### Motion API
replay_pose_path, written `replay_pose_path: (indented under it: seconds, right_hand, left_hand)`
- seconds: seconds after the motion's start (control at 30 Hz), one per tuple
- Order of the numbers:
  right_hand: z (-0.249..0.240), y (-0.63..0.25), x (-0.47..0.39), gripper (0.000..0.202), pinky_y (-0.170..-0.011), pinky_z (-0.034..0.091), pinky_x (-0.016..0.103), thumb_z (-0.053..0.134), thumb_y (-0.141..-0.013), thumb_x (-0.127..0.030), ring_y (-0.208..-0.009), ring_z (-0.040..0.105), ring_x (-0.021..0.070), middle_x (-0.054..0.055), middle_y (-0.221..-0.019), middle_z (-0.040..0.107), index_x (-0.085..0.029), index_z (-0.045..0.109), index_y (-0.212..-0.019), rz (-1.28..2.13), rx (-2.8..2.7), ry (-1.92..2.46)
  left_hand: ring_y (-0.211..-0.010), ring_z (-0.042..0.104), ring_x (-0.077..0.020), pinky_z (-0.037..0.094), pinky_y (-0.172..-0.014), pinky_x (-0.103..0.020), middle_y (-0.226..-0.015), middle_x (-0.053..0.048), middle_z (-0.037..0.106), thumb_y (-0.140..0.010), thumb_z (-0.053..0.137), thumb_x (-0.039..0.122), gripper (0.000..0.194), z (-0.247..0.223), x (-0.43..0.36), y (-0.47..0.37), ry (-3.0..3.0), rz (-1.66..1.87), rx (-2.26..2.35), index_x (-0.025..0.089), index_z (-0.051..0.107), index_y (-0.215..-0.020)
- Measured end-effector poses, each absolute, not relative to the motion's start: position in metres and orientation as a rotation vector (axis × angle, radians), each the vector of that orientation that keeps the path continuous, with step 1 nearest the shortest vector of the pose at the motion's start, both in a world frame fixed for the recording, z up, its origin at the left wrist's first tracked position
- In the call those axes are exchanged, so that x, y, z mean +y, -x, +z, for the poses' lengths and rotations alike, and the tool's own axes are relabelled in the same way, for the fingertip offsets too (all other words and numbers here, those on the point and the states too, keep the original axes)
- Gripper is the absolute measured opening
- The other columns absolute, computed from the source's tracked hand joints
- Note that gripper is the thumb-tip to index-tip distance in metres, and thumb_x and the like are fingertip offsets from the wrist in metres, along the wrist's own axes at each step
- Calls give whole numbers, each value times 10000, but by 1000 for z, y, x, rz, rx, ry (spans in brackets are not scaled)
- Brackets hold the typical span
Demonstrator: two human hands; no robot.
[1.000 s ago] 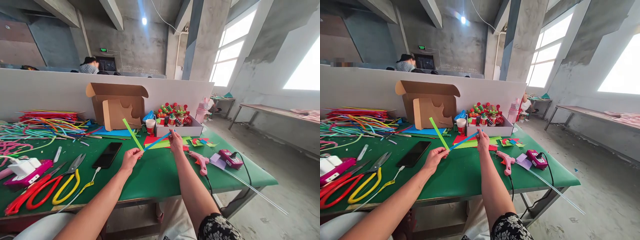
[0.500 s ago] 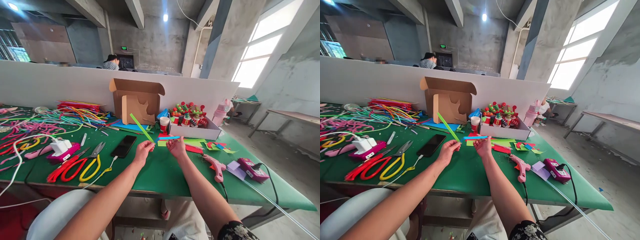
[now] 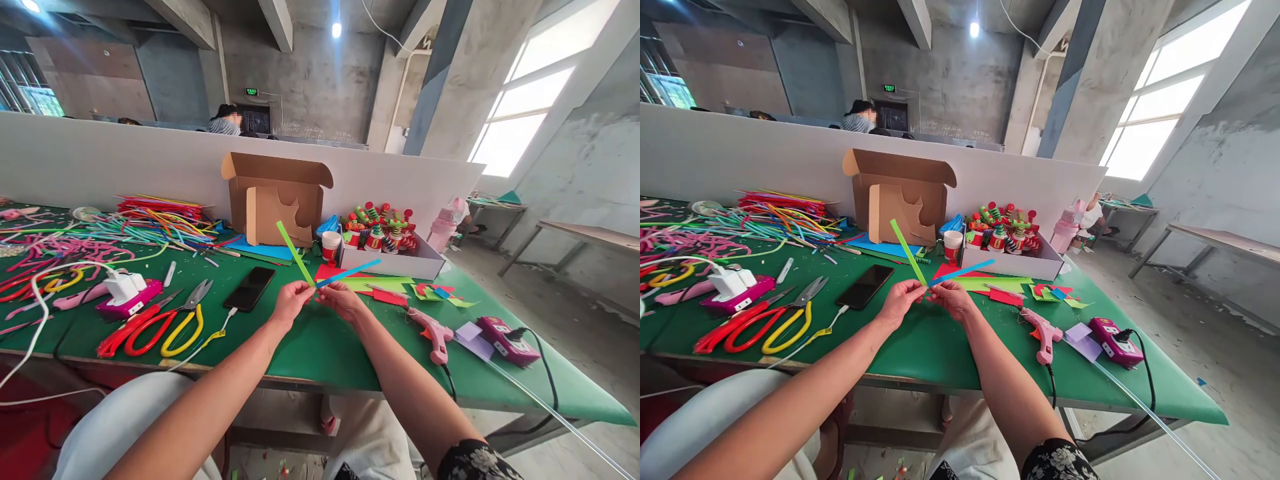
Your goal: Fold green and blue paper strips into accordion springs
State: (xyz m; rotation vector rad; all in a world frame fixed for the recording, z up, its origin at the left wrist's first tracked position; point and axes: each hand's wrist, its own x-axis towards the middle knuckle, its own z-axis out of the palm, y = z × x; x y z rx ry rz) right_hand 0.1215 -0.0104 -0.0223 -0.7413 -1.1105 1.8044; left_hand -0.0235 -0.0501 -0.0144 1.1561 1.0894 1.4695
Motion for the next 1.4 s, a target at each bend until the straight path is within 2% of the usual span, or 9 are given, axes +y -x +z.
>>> replay_pose_path:
  seconds: [0.1, 0.33, 0.5, 0.67, 0.93, 1.13, 1.4]
  right_hand:
    - [-22, -121, -10, 255, -661, 546, 258, 886, -519, -259, -518, 557, 74, -9, -599, 658, -146, 684, -624, 1788, -1101, 777]
    - [-15, -119, -17, 222, -623, 543, 246, 868, -532, -202, -505, 577, 87, -16, -562, 645, -153, 670, -622, 1727, -1124, 762]
    - [-11, -119, -19, 264, -609, 524, 236, 872, -525, -307, -527, 600, 96, -16, -589, 666, -154, 686, -633, 1692, -1200, 784]
    - [-12, -118, -19, 333, -597, 505, 235, 890, -461, -369, -499, 578, 81, -26, -562, 648, -150, 687, -608, 1627, -1229, 863]
    - [-11, -118, -18, 310, -613, 510, 257, 895, -450, -326, -526, 604, 103, 3, -610, 682, -141, 722, -627, 1545, -1262, 901]
    - [-13, -120, -18, 337, -623, 531, 245, 884, -494, -383, -523, 581, 86, -3, -582, 658, -137, 732, -667, 1645, -1208, 891]
    - [-16, -120, -17, 361, -674, 549, 256, 900, -444, -374, -560, 599, 87, -9, -606, 664, -141, 718, -651, 1661, -1201, 865]
  left_hand:
    - [-513, 445, -104, 358, -512, -239, -530, 17, 546, -528, 763, 466, 334, -16, -49, 24, -1189, 1451, 1125, 172, 609, -567]
    - [-494, 416, -106, 318, -492, -244, -501, 20, 507, -561, 728, 531, 381, -17, -50, 24, -1260, 1448, 1182, 178, 584, -552]
    - [-491, 414, -105, 308, -495, -242, -480, 29, 489, -550, 735, 544, 405, -17, -50, 24, -1252, 1439, 1189, 176, 568, -534]
    - [-495, 414, -103, 290, -491, -238, -479, 35, 484, -543, 743, 539, 409, -17, -49, 27, -1294, 1401, 1207, 169, 570, -527]
    - [-516, 515, -145, 362, -506, -253, -512, -8, 575, -570, 727, 555, 407, -32, -40, 31, -1348, 1395, 1258, 158, 637, -574]
    - [-497, 470, -127, 317, -483, -239, -482, 14, 539, -603, 708, 569, 418, -25, -45, 30, -1440, 1382, 1301, 171, 597, -537]
    - [-519, 483, -140, 321, -499, -245, -491, 6, 559, -608, 684, 553, 390, -19, -48, 28, -1472, 1350, 1369, 175, 612, -543]
